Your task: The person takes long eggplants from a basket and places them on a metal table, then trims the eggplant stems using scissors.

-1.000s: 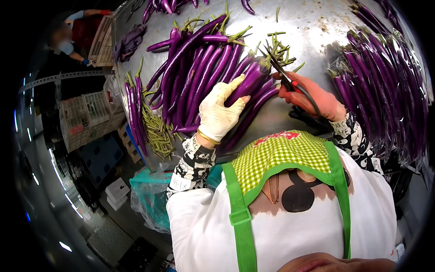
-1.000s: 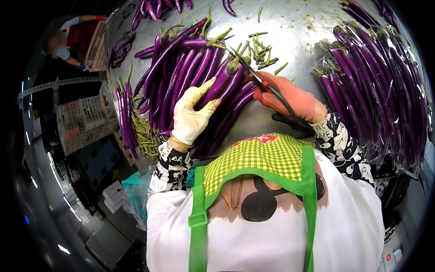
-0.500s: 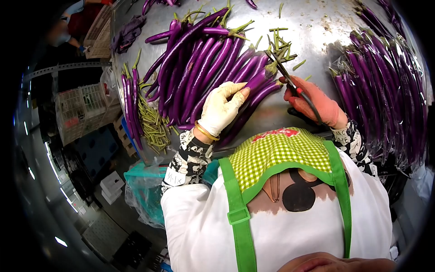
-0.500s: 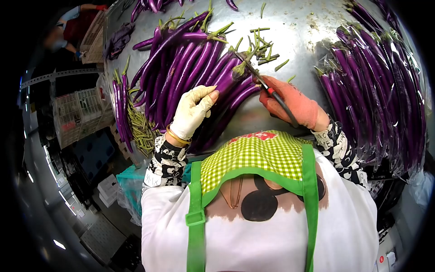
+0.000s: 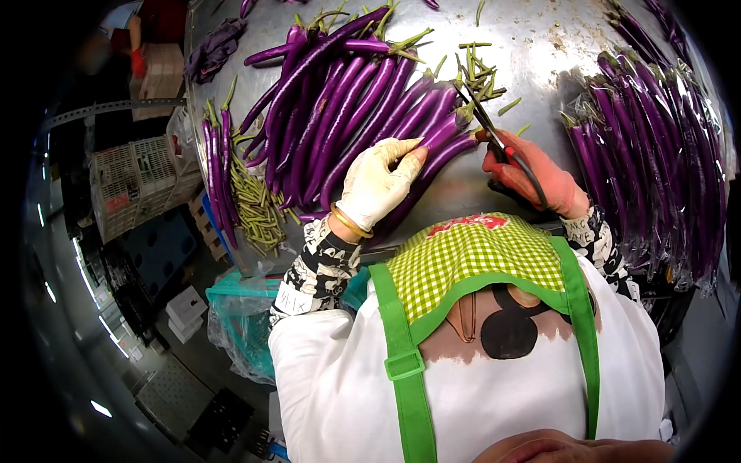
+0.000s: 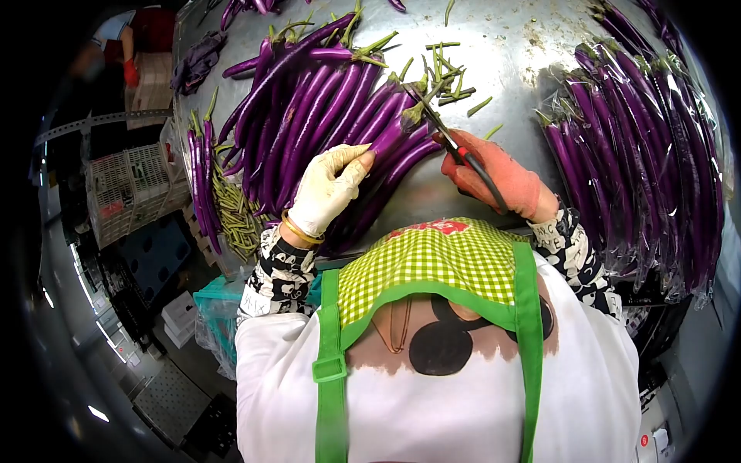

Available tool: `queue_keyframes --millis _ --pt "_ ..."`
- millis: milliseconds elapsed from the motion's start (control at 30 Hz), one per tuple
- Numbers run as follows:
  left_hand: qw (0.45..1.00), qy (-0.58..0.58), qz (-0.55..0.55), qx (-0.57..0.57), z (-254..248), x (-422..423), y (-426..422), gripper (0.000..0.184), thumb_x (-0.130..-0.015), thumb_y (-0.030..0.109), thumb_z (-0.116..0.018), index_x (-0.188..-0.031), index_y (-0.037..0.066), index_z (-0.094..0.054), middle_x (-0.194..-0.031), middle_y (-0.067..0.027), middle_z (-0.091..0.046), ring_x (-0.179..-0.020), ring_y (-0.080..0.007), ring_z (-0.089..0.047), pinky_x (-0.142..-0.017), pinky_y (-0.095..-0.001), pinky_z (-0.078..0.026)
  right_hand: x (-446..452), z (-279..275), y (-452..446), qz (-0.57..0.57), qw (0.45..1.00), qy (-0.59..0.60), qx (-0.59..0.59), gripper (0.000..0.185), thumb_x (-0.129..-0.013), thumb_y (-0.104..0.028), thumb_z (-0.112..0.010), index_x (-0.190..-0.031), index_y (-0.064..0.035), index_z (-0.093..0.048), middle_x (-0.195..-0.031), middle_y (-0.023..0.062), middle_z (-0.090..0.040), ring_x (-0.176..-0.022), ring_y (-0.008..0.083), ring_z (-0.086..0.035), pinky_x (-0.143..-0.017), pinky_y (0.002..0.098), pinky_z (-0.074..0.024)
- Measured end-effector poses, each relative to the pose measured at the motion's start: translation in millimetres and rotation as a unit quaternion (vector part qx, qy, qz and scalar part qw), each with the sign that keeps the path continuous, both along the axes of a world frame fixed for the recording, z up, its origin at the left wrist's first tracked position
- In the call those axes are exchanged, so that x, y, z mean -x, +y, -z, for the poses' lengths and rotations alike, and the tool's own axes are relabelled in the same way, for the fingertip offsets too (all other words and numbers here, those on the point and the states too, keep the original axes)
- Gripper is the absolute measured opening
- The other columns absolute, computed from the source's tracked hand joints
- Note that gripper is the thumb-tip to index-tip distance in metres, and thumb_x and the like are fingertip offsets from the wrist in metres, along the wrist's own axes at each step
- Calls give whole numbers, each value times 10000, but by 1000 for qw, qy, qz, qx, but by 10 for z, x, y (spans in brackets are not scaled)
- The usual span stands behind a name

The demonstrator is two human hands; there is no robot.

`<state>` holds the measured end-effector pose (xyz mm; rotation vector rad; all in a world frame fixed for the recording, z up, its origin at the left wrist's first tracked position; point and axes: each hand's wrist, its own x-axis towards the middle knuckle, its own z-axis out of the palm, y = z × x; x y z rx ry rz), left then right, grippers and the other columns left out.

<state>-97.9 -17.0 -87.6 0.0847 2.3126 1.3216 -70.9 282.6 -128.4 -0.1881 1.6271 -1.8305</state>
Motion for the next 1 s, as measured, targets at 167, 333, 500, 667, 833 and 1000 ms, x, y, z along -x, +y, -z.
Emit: queue_keyframes --millis 167,333,500,667,833,1000 --pt "999 -8 -30 13 -2 8 30 330 -926 319 -748 -1049 12 -762 -966 -145 -755 -855 -235 -726 -790 -318 -541 -35 -15 -6 3 999 34 -11 712 -968 -354 -662 -1511 -1 -367 -975 13 -545 -781 73 -460 -696 236 -415" --pt "999 -40 -35 -7 -30 9 46 343 -931 331 -749 -1049 9 -761 -911 -132 -761 -800 -214 -723 -758 -310 -540 -46 -46 -9 11 999 40 -23 717 -969 -352 -656 -1518 1 -358 -981 20 -552 -793 77 -467 -700 243 -415" --pt "998 -48 -27 27 -132 -1 111 386 -934 370 -745 -1034 -3 -760 -881 -143 -758 -759 -219 -722 -731 -317 -540 -98 -49 -9 12 998 52 -21 716 -978 -355 -641 -1523 8 -351 -989 22 -559 -817 79 -474 -732 239 -420" --pt "999 28 4 35 -200 -74 101 278 -955 216 -744 -1095 -23 -737 -870 -57 -717 -731 -105 -638 -685 -248 -509 -157 -202 -37 35 999 -28 7 672 -962 -281 -647 -1511 -1 -379 -986 29 -577 -811 89 -500 -748 242 -435" --pt "905 264 163 290 -854 -316 304 581 -746 119 -824 -1308 73 -680 -969 -88 -704 -699 -229 -634 -639 -340 -456 -262 -439 -75 58 983 -147 98 661 -963 -279 -675 -1476 35 -401 -962 29 -617 -860 89 -545 -739 239 -446" --pt "854 390 125 319 -866 -602 250 568 -656 73 -862 -1201 42 -707 -945 -30 -761 -717 -154 -704 -573 -291 -424 -345 -554 -83 45 978 -166 115 723 -938 -352 -719 -1448 68 -428 -958 30 -640 -861 91 -554 -757 233 -442"
